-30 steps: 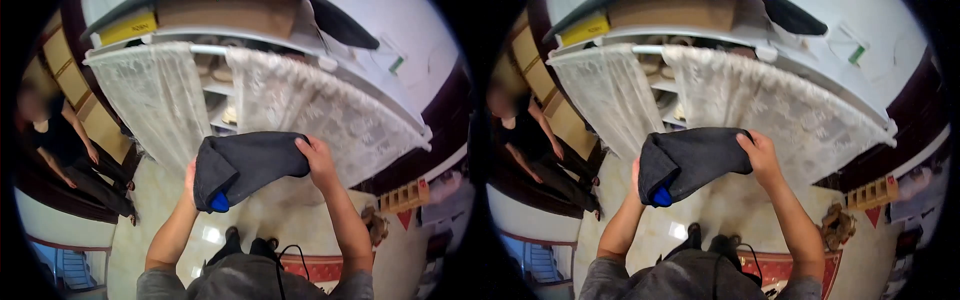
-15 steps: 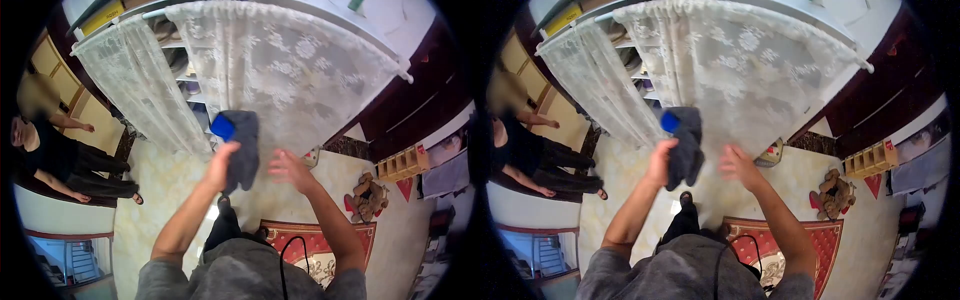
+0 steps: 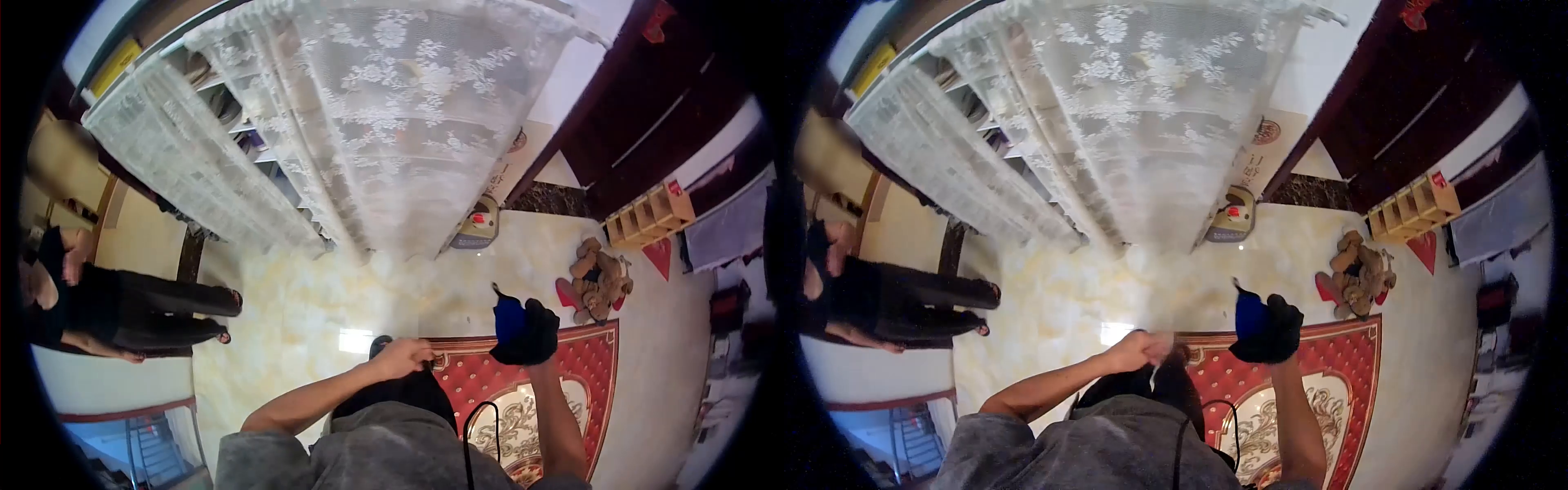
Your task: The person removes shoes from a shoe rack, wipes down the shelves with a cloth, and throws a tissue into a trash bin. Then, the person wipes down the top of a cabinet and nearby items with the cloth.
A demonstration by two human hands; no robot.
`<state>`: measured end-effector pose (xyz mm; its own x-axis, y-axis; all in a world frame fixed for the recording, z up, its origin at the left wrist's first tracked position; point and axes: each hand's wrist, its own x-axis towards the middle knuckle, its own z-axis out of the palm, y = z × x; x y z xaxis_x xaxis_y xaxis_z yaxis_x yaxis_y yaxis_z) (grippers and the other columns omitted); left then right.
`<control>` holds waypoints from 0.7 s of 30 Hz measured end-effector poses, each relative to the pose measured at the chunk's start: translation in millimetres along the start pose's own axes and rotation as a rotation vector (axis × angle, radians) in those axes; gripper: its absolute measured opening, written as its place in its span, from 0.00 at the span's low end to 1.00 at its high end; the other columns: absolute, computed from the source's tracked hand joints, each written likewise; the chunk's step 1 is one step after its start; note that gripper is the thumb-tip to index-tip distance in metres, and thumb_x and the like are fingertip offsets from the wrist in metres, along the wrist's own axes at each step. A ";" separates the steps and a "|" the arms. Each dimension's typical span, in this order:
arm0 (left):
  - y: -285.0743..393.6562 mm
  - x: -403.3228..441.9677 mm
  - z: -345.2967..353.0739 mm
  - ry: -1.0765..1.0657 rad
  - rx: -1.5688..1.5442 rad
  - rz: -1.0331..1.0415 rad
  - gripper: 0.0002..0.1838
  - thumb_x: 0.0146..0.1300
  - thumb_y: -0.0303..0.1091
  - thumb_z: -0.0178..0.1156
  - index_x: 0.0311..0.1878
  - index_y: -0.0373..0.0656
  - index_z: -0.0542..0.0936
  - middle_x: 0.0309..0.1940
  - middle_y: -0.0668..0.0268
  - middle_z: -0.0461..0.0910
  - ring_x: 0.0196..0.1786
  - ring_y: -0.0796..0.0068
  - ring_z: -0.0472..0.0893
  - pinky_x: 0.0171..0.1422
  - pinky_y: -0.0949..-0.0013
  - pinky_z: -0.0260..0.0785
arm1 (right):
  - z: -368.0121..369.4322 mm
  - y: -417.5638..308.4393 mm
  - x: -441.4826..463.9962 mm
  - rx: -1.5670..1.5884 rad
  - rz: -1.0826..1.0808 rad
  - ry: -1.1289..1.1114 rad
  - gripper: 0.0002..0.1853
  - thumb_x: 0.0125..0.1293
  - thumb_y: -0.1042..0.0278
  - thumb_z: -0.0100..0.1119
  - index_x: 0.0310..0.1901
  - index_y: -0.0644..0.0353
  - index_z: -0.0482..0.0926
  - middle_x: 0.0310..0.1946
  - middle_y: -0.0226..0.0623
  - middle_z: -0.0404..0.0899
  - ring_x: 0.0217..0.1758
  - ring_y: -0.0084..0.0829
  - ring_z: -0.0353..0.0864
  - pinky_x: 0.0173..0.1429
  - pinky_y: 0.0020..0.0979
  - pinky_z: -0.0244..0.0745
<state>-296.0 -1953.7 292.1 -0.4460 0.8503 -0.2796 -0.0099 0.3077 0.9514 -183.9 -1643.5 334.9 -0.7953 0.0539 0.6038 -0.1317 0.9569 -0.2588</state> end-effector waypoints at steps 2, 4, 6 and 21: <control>-69.6 -5.6 -7.3 -0.139 0.545 -0.110 0.09 0.65 0.31 0.55 0.46 0.42 0.81 0.39 0.55 0.84 0.40 0.62 0.84 0.45 0.61 0.76 | -1.3 -11.3 -26.1 0.450 0.466 0.048 0.48 0.36 0.25 0.70 0.54 0.55 0.74 0.44 0.38 0.76 0.44 0.38 0.76 0.48 0.43 0.69; -113.6 -20.2 -13.3 -0.379 0.621 -0.360 0.10 0.63 0.38 0.55 0.41 0.45 0.80 0.39 0.51 0.83 0.45 0.50 0.83 0.49 0.52 0.75 | 8.2 -23.6 -51.1 0.905 0.916 0.120 0.49 0.30 0.23 0.72 0.50 0.55 0.74 0.40 0.36 0.74 0.43 0.39 0.75 0.47 0.42 0.68; -198.2 -56.3 -3.2 -0.476 0.833 -0.397 0.19 0.60 0.49 0.59 0.48 0.47 0.80 0.46 0.54 0.83 0.51 0.52 0.82 0.54 0.47 0.73 | 22.1 -28.6 -83.8 0.987 1.028 0.051 0.51 0.24 0.21 0.73 0.46 0.54 0.75 0.37 0.35 0.73 0.43 0.40 0.74 0.48 0.42 0.67; -239.1 -93.4 -15.5 -1.076 0.168 -0.689 0.11 0.63 0.37 0.56 0.41 0.39 0.80 0.32 0.62 0.82 0.35 0.67 0.78 0.37 0.57 0.71 | 87.1 -13.3 -173.3 0.190 0.385 -0.701 0.13 0.60 0.53 0.56 0.40 0.49 0.71 0.29 0.33 0.67 0.37 0.31 0.70 0.44 0.35 0.67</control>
<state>-265.8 -2113.3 92.7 0.5491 0.3863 -0.7412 0.1985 0.8011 0.5646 -95.9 -1690.4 168.0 -0.9820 0.1174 -0.1482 0.1778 0.8397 -0.5130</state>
